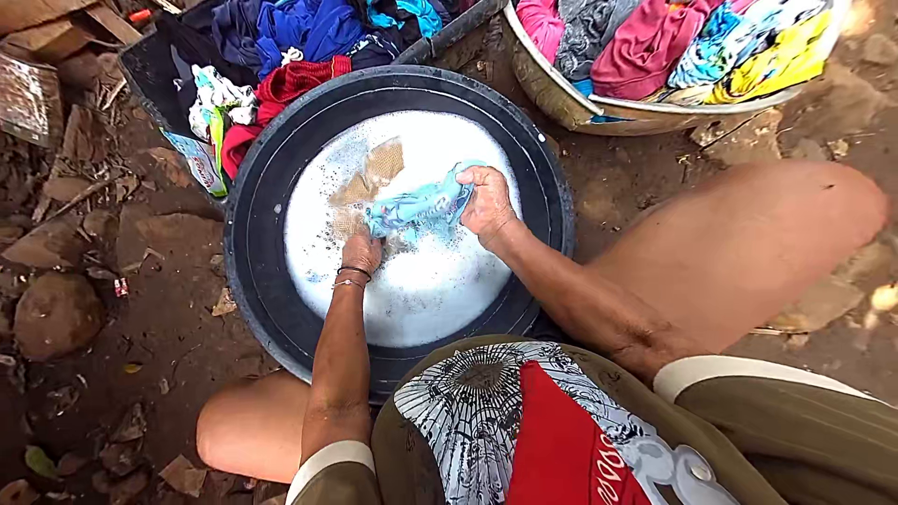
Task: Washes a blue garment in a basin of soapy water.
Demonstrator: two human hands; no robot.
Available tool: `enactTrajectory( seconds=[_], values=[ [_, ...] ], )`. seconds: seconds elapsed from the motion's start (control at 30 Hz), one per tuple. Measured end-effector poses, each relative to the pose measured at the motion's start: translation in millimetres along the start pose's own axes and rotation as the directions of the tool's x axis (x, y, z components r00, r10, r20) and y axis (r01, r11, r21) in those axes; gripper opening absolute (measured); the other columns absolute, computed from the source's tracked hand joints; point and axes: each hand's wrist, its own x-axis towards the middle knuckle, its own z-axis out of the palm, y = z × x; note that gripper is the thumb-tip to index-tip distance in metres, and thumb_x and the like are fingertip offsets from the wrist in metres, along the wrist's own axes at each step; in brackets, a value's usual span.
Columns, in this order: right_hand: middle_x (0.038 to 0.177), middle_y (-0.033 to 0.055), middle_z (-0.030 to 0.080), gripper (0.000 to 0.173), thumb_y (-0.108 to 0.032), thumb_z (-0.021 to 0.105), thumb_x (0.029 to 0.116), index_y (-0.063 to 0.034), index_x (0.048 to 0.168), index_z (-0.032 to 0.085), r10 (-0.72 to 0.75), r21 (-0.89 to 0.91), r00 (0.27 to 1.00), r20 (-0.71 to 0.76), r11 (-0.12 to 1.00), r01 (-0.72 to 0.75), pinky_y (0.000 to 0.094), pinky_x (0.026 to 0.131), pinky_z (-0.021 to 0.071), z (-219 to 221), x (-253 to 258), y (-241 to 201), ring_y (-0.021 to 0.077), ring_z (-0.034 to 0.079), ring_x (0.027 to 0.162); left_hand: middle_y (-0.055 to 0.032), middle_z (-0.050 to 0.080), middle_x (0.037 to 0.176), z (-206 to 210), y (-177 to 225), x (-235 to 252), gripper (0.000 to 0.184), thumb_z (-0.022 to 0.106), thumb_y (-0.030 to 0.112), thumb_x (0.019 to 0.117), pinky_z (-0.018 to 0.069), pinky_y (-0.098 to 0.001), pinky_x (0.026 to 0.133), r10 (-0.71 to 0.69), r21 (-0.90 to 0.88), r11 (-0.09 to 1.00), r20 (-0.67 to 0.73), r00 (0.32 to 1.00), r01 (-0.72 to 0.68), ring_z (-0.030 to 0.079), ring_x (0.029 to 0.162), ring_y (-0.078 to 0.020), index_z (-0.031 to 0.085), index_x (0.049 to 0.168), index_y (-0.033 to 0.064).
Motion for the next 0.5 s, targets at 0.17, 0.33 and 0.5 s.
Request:
enactTrajectory(
  seconds=[0.17,0.33,0.5],
  values=[
    [0.08,0.0015,0.063,0.013,-0.005,0.043,0.0906,-0.0107,0.088,0.055,-0.026,0.011,0.998,-0.054,1.0,0.027,0.0336,0.071,0.0559,-14.9,11.5,-5.5,0.0121,0.064,0.076,-0.0327,0.06,0.135,-15.3,0.2,-4.9,0.041,0.038,0.013,0.1105,0.0408,-0.0532,0.113,-0.015,-0.358,0.929,-0.29,0.957,-0.094,0.058,0.129,-0.0411,0.052,0.142,-0.0094],
    [0.082,0.0006,0.062,0.012,-0.005,0.043,0.0947,-0.011,0.092,0.053,0.028,0.032,0.999,-0.025,0.999,-0.027,0.0314,0.074,0.0553,-5.5,-0.1,0.9,0.0103,0.063,0.079,-0.0357,0.049,0.144,-6.8,-12.4,2.6,0.047,0.053,0.019,0.105,0.0383,-0.06,0.114,0.108,-0.078,0.989,-0.201,0.974,-0.126,0.048,0.136,-0.0496,0.051,0.145,-0.0058],
    [0.079,0.001,0.064,0.014,-0.004,0.043,0.0907,-0.0115,0.087,0.055,-0.029,0.059,0.999,0.017,0.998,0.028,0.0329,0.073,0.0564,-8.0,0.7,-7.6,0.0112,0.065,0.076,-0.0346,0.058,0.133,-7.2,3.0,1.0,0.037,0.046,0.014,0.1075,0.0419,-0.0591,0.11,0.002,-0.072,0.997,-0.208,0.978,-0.018,0.057,0.127,-0.0461,0.058,0.129,-0.0128]
  ],
)
